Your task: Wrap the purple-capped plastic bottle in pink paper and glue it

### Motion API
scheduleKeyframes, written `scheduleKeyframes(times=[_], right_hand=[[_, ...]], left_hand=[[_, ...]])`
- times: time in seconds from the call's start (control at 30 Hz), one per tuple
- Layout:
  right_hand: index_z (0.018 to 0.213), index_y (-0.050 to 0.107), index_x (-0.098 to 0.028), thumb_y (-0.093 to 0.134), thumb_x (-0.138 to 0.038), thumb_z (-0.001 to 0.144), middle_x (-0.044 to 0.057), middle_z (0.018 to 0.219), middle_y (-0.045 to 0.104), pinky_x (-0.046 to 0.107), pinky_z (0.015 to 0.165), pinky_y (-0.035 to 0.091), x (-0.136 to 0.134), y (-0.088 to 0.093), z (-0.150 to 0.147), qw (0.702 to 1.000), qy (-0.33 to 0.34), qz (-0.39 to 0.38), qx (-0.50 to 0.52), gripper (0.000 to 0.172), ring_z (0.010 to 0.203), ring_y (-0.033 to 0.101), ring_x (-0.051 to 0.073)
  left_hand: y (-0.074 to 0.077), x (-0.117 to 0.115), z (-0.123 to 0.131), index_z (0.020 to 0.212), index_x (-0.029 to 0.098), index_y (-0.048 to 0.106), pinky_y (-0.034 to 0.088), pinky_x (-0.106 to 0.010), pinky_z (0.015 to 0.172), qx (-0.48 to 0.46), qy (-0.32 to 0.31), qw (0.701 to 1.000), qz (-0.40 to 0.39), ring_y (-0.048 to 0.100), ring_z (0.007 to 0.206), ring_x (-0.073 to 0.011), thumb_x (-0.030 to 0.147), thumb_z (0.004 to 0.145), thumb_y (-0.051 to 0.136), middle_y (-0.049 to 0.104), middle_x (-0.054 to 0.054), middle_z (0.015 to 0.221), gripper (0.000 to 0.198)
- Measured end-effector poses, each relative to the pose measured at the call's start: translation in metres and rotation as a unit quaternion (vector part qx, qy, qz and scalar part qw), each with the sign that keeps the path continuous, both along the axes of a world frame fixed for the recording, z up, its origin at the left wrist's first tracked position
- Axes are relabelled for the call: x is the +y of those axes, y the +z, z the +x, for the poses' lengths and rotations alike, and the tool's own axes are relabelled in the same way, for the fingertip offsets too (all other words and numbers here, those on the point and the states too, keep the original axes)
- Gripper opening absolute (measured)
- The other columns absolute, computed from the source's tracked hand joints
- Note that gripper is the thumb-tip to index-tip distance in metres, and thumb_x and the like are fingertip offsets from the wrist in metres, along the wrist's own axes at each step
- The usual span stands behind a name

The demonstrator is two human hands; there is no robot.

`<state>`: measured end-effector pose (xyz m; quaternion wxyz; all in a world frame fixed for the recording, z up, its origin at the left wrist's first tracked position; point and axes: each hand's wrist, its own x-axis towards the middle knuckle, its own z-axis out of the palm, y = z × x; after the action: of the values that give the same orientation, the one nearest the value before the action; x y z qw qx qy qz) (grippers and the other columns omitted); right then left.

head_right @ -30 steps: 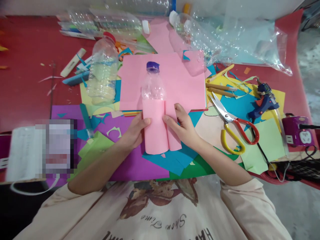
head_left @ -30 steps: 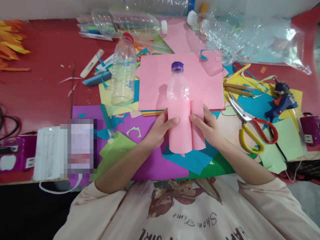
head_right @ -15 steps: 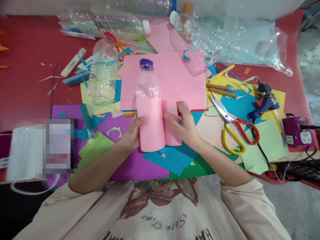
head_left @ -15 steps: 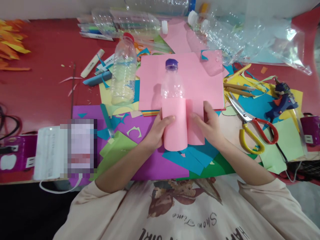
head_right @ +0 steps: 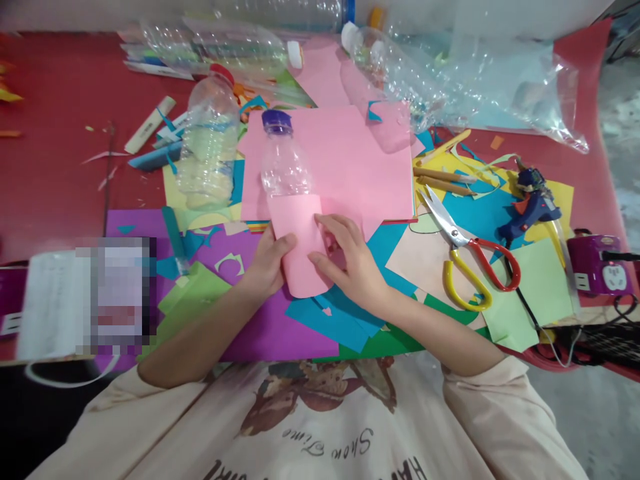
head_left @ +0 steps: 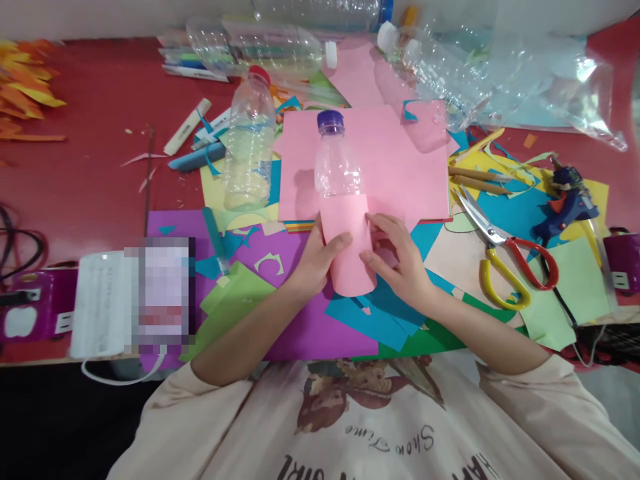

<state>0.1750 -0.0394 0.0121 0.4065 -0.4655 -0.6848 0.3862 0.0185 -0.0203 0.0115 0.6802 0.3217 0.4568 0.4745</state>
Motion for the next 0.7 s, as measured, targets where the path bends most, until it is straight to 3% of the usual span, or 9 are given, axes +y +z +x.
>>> scheduleKeyframes(times=[0.27,0.53,0.7], right_hand=[[0.135,0.036,-0.03,0.062,-0.037,0.086,0.009,0.14,0.05,0.04,0.1,0.049,0.001,-0.001,0.0,0.974,0.063,-0.129,0.177,0.056,0.122,0.054,0.02],[0.122,0.045,-0.024,0.067,-0.035,0.083,0.011,0.132,0.056,0.038,0.101,0.048,0.005,-0.001,0.001,0.959,0.062,-0.166,0.222,0.047,0.118,0.057,0.019],[0.123,0.048,-0.023,0.066,-0.035,0.083,0.011,0.128,0.057,0.04,0.1,0.048,0.007,-0.001,0.001,0.965,0.055,-0.152,0.206,0.045,0.114,0.058,0.021]], left_hand=[[-0.001,0.0,-0.004,0.12,0.026,0.051,0.054,-0.037,0.082,-0.019,-0.025,0.999,0.02,0.065,0.1,-0.0273,0.055,0.062,0.078,0.067,-0.006,0.106,0.071],[-0.007,0.003,-0.012,0.115,0.022,0.059,0.056,-0.038,0.077,-0.079,-0.069,0.994,-0.012,0.068,0.094,-0.0292,0.051,0.063,0.078,0.072,-0.007,0.094,0.062],[-0.007,0.007,-0.014,0.103,0.02,0.064,0.056,-0.035,0.072,-0.092,-0.059,0.993,-0.047,0.069,0.087,-0.0278,0.042,0.061,0.078,0.071,-0.004,0.079,0.049]])
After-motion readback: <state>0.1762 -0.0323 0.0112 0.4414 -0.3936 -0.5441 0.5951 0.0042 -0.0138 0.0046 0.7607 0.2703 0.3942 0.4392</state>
